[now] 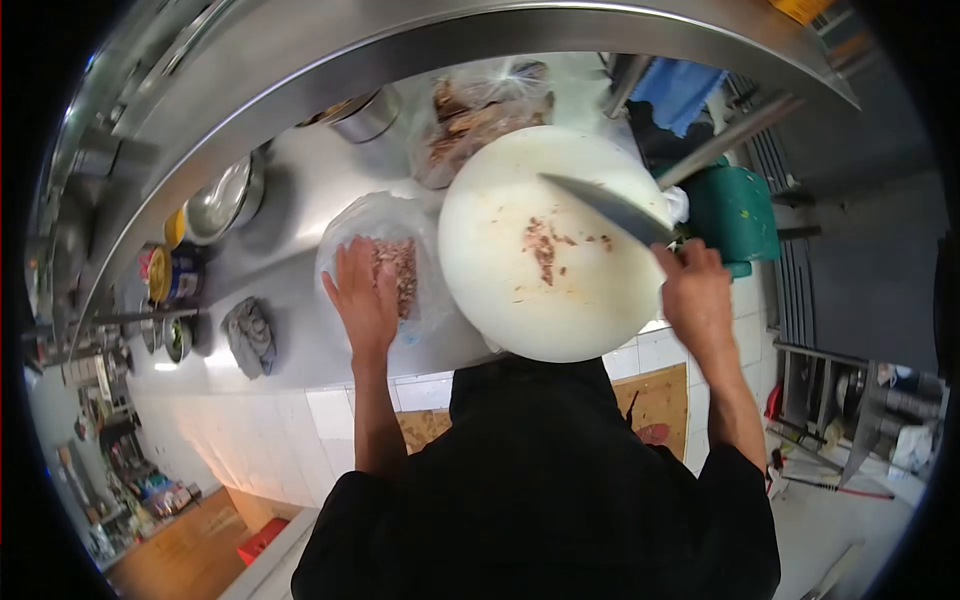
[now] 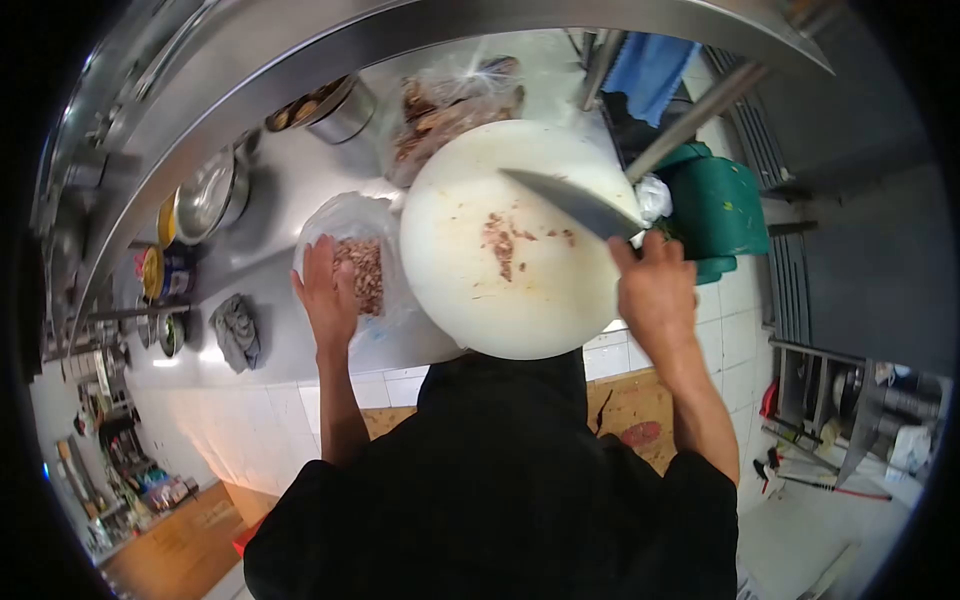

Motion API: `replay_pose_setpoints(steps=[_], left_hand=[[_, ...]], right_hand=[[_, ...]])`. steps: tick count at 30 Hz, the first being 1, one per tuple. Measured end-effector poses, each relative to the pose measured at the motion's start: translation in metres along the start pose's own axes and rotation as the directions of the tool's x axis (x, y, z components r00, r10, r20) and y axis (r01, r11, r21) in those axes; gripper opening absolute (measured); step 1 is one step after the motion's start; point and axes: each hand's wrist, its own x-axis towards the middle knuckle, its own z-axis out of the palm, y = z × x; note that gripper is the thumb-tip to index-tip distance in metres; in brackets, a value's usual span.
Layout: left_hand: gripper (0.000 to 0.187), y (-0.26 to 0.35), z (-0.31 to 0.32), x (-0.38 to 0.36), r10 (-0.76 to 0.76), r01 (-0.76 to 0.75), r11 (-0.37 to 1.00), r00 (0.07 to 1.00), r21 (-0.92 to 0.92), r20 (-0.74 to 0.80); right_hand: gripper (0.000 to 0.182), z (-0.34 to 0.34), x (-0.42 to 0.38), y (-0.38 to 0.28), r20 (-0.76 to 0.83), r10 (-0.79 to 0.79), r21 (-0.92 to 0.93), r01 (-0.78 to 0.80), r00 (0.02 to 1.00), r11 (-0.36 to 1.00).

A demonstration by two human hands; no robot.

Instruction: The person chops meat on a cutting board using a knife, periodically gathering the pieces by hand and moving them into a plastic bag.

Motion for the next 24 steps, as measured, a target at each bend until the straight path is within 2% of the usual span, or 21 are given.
replay_pose_setpoints(steps=[1, 2, 4, 6, 7, 8, 9, 11, 12, 14, 15, 16, 17, 19, 20, 21, 22, 23, 24], left_hand=[[0.063, 0.014, 0.006, -0.002, 0.094, -0.094, 0.996, 0.996, -0.003, 0.008], [0.081, 0.033, 0.016, -0.007, 0.208, -0.209, 0.977, 0.978, 0.035, 0.015], [0.100, 0.086, 0.026, -0.017, 0.263, -0.264, 0.965, 0.961, -0.001, 0.089], [0.117, 0.118, 0.046, -0.018, 0.265, -0.273, 0.962, 0.929, -0.006, 0.258], [0.119, 0.127, 0.057, -0.014, 0.298, -0.302, 0.953, 0.914, -0.029, 0.277], [0.120, 0.133, 0.071, -0.008, 0.327, -0.327, 0.944, 0.898, -0.052, 0.294], [0.122, 0.140, 0.083, 0.001, 0.355, -0.350, 0.934, 0.883, -0.074, 0.307], [0.108, 0.152, 0.103, 0.019, 0.484, -0.456, 0.875, 0.842, -0.164, 0.237], [0.101, 0.156, 0.110, 0.028, 0.541, -0.506, 0.838, 0.819, -0.204, 0.194], [0.081, 0.155, 0.117, 0.043, 0.709, -0.634, 0.697, 0.678, -0.336, 0.192], [0.072, 0.154, 0.118, 0.047, 0.781, -0.681, 0.614, 0.599, -0.399, 0.179], [0.054, 0.155, 0.107, 0.051, 0.790, -0.624, 0.596, 0.567, -0.505, 0.231], [0.052, 0.154, 0.096, 0.052, 0.730, -0.459, 0.628, 0.627, -0.629, 0.272], [0.049, 0.147, 0.081, 0.056, 0.605, -0.084, 0.603, 0.697, -0.793, 0.386], [0.041, 0.139, 0.084, 0.057, 0.587, -0.219, 0.535, 0.791, -0.816, 0.172], [0.040, 0.136, 0.081, 0.060, 0.540, -0.246, 0.530, 0.836, -0.811, 0.100], [0.039, 0.134, 0.078, 0.061, 0.489, -0.269, 0.528, 0.872, -0.806, 0.029], [0.038, 0.132, 0.077, 0.060, 0.432, -0.290, 0.526, 0.901, -0.799, -0.043], [0.045, 0.128, 0.081, 0.059, 0.442, -0.296, 0.562, 0.897, -0.773, -0.021]], right_hand=[[0.035, 0.002, -0.012, -0.007, 0.005, 0.002, 0.001, -0.002, 1.000, 1.000], [0.037, -0.005, -0.023, -0.013, 0.046, 0.004, 0.069, -0.008, 0.999, 0.998], [0.039, -0.022, -0.039, -0.019, 0.136, 0.047, 0.219, -0.077, 0.990, 0.973], [0.038, -0.020, -0.053, 0.000, 0.159, 0.151, 0.498, -0.211, 0.976, 0.841], [0.038, -0.017, -0.060, 0.012, 0.176, 0.194, 0.622, -0.262, 0.965, 0.738], [0.035, -0.010, -0.067, 0.024, 0.125, 0.244, 0.678, -0.263, 0.962, 0.687], [0.032, 0.004, -0.078, 0.037, 0.203, 0.322, 0.750, -0.358, 0.925, 0.556], [0.022, 0.012, -0.092, 0.056, 0.477, 0.427, 0.752, -0.608, 0.769, 0.255], [0.020, 0.019, -0.099, 0.066, 0.523, 0.413, 0.735, -0.640, 0.746, 0.224], [0.019, 0.037, -0.114, 0.084, 0.610, 0.380, 0.695, -0.700, 0.695, 0.165], [0.019, 0.044, -0.120, 0.090, 0.616, 0.374, 0.694, -0.702, 0.694, 0.159], [0.019, 0.049, -0.125, 0.094, 0.619, 0.366, 0.695, -0.702, 0.694, 0.157], [0.020, 0.052, -0.130, 0.096, 0.626, 0.356, 0.693, -0.704, 0.694, 0.154], [0.021, 0.053, -0.131, 0.093, 0.592, 0.407, 0.664, -0.707, 0.696, 0.243], [0.022, 0.057, -0.132, 0.088, 0.565, 0.434, 0.645, -0.704, 0.702, 0.299], [0.022, 0.059, -0.130, 0.084, 0.536, 0.460, 0.622, -0.699, 0.708, 0.353], [0.026, 0.056, -0.124, 0.073, 0.522, 0.493, 0.615, -0.708, 0.696, 0.348], [0.027, 0.060, -0.119, 0.063, 0.456, 0.493, 0.624, -0.661, 0.741, 0.417], [0.028, 0.068, -0.113, 0.054, 0.390, 0.485, 0.624, -0.612, 0.782, 0.485]])
